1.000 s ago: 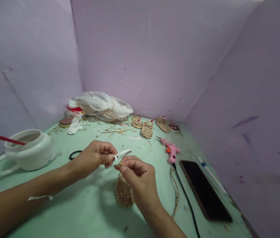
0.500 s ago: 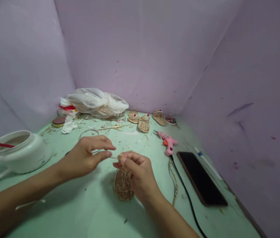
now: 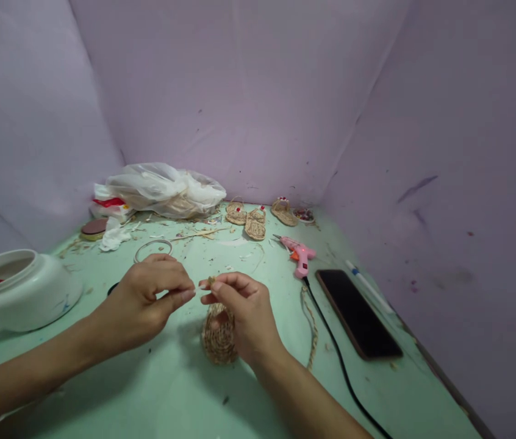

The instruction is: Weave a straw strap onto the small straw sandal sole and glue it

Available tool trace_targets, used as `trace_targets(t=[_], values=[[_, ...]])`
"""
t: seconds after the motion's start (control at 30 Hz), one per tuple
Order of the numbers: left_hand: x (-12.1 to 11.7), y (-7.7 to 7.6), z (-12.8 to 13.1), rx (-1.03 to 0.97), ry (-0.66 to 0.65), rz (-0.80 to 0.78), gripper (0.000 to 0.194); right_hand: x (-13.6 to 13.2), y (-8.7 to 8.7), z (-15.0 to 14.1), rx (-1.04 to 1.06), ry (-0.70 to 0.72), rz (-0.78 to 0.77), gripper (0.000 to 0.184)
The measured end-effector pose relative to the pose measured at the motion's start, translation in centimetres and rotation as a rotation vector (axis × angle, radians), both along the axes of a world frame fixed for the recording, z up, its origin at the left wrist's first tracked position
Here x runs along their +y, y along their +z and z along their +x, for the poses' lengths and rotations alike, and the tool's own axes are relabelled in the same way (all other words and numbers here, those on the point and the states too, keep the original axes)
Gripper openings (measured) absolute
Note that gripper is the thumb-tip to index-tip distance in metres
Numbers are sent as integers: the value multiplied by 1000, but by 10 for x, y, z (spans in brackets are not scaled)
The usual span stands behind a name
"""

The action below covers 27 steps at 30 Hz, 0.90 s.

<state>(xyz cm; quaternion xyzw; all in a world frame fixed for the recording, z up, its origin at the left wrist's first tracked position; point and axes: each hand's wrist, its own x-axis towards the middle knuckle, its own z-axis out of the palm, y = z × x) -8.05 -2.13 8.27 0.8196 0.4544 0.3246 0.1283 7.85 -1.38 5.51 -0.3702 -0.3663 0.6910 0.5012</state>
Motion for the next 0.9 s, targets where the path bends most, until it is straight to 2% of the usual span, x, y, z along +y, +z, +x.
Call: trace_targets(t=[0.17, 0.27, 0.33, 0.47, 0.6, 0.73, 0.9], values=[[-14, 9, 4, 31, 16, 152, 21, -1, 3, 0, 22, -4, 10, 18], [-18, 17, 2, -20, -13, 178, 20, 5, 2, 4, 62, -66, -22, 17], [-14, 19, 0, -69, -47, 184, 20, 8, 1, 5, 96, -52, -67, 17], [4, 12, -3, -152, -170, 74, 22, 7, -1, 4, 107, 71, -110, 18], [17, -2, -3, -230, -265, 48, 19, 3, -1, 2, 86, 113, -135, 23], [18, -9, -2, -263, -245, 58, 19, 2, 0, 1, 73, 136, -156, 24], [14, -5, 1, -268, -162, 22, 21, -1, -1, 1, 9, 150, -116, 23]])
